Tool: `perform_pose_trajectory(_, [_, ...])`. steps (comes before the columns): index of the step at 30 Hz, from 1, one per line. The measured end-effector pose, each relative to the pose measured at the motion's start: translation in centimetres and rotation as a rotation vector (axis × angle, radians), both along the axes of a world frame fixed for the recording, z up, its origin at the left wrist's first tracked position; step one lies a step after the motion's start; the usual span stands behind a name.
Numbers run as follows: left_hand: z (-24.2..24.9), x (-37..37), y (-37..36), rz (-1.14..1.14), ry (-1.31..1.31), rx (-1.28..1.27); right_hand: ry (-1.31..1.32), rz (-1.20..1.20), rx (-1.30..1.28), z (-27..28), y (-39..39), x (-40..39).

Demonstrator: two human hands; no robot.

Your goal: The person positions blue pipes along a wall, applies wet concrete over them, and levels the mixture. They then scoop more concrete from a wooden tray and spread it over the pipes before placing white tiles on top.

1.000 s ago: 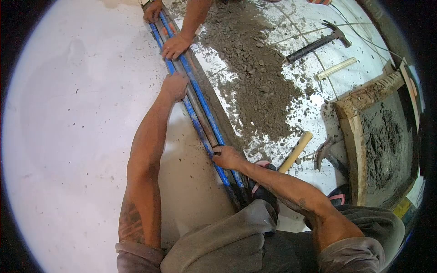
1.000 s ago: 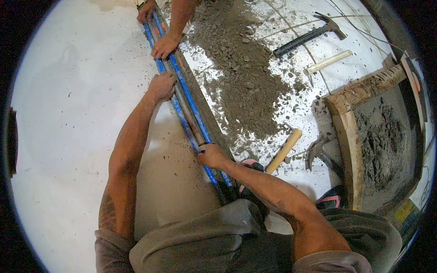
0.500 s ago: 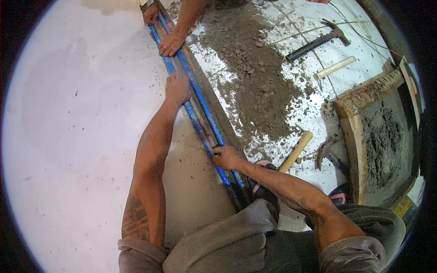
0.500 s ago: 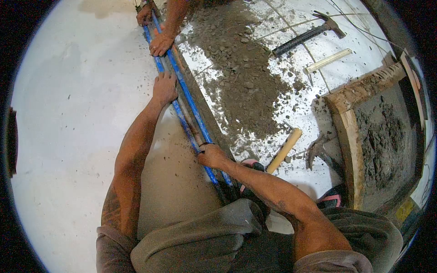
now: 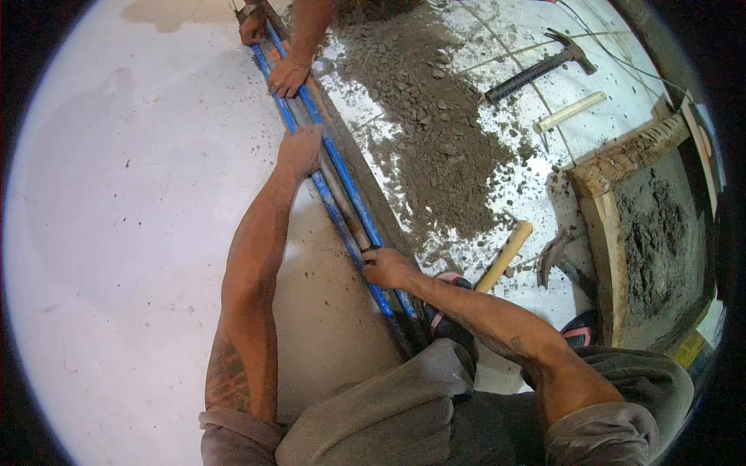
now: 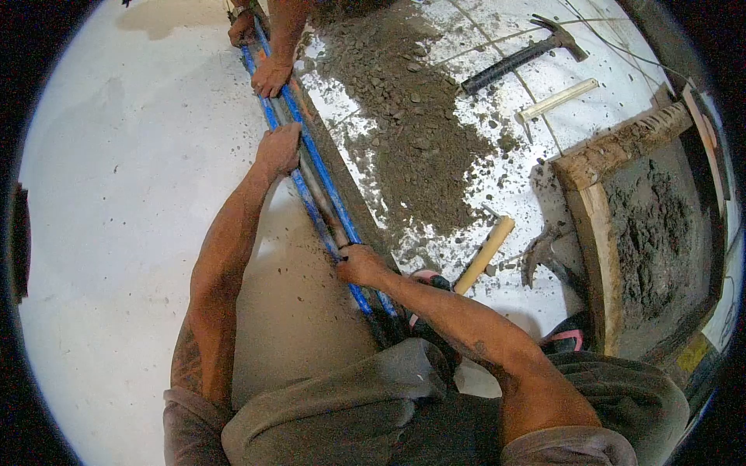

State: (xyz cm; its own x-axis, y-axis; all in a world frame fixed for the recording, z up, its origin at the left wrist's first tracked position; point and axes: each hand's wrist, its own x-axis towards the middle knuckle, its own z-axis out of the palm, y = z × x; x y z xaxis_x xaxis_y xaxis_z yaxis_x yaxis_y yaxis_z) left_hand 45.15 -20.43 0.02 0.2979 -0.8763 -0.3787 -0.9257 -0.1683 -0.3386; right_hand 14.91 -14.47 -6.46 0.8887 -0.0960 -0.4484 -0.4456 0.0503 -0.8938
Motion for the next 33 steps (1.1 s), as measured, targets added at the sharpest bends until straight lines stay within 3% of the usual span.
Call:
perform_pose_trajectory(11, [-0.4, -0.1, 0.8, 0.104, -0.151, -0.186, 0.012, 0.017, 0.002, 0.1, -0.1, 0.2])
perform_pose_trajectory(14, [-2.2, 1.8, 1.5, -0.079, -0.031, -0.129, -0.042, -0.011, -0.006, -0.7, 0.4, 0.1])
perform_pose_trajectory(20, [0.5, 1.1, 0.2, -0.252, 0.173, 0.155, -0.001, 0.052, -0.04, -0.1, 0.0, 0.3])
perform_pose_trajectory(23, [1.3, 0.3, 0.1, -0.301, 0.303, 0.17, -0.019, 0.065, -0.066, 0.1, -0.3, 0.4])
perform_pose_trajectory(27, [1.9, -0.1, 0.3, -0.3, 0.363, 0.257, -0.017, -0.052, -0.01, -0.4, 0.8, 0.1])
perform_pose_trajectory(33, [1.6, -0.4, 0.7, -0.253, 0.337, 0.344, -0.038, 0.022, -0.049, -1.3, 1.0, 0.8])
